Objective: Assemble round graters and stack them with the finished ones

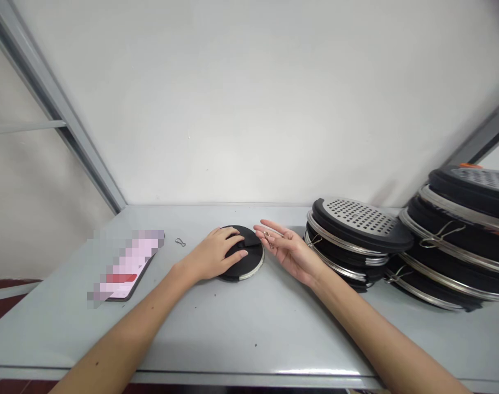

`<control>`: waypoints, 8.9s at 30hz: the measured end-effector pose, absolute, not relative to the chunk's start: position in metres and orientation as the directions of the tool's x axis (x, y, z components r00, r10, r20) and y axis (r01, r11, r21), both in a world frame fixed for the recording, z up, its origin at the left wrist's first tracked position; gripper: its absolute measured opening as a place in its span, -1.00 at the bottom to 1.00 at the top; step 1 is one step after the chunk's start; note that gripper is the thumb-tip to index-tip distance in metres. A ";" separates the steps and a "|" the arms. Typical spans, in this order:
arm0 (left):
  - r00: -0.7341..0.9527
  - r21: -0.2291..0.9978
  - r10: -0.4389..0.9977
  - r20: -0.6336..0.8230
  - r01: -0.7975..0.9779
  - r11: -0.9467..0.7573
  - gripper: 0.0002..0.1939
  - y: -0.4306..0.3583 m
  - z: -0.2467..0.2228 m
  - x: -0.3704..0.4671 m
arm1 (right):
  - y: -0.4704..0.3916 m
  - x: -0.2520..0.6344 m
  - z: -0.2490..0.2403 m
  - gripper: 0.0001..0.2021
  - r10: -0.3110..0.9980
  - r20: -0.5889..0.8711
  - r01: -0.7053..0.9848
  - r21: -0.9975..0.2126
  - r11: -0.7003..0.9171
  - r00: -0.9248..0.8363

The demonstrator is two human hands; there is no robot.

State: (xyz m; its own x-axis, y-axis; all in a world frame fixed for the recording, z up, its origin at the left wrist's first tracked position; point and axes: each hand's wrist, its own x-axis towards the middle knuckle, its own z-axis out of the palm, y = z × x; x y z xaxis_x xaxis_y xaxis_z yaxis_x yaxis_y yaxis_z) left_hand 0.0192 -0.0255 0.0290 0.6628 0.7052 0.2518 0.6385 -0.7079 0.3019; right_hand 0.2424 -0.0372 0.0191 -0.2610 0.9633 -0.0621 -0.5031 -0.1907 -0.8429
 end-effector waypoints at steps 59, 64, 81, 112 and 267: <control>0.325 0.677 0.770 0.549 0.367 -0.638 -0.89 -0.038 0.038 0.041 | -0.044 0.234 0.017 -0.64 0.979 0.057 -0.201 -0.979 0.017 -0.197; 0.311 0.604 0.739 0.598 0.431 -0.670 -0.90 -0.033 0.036 0.035 | -0.045 0.233 0.019 -0.69 0.982 0.101 -0.085 -0.992 0.088 -0.157; 0.243 0.662 0.753 0.611 0.364 -0.655 -0.89 -0.035 0.034 0.038 | -0.051 0.227 0.007 -0.71 0.849 0.478 0.226 -0.822 0.523 -0.224; 0.529 0.227 0.834 0.159 0.803 -0.552 -0.55 -0.032 0.043 0.004 | -0.041 0.241 -0.005 -0.69 0.809 0.563 0.643 -0.560 0.523 -0.168; 0.600 0.460 0.797 -0.076 0.730 -0.505 0.21 -0.019 0.044 -0.017 | -0.002 0.235 -0.006 -0.71 0.842 0.475 0.641 -0.569 0.516 -0.256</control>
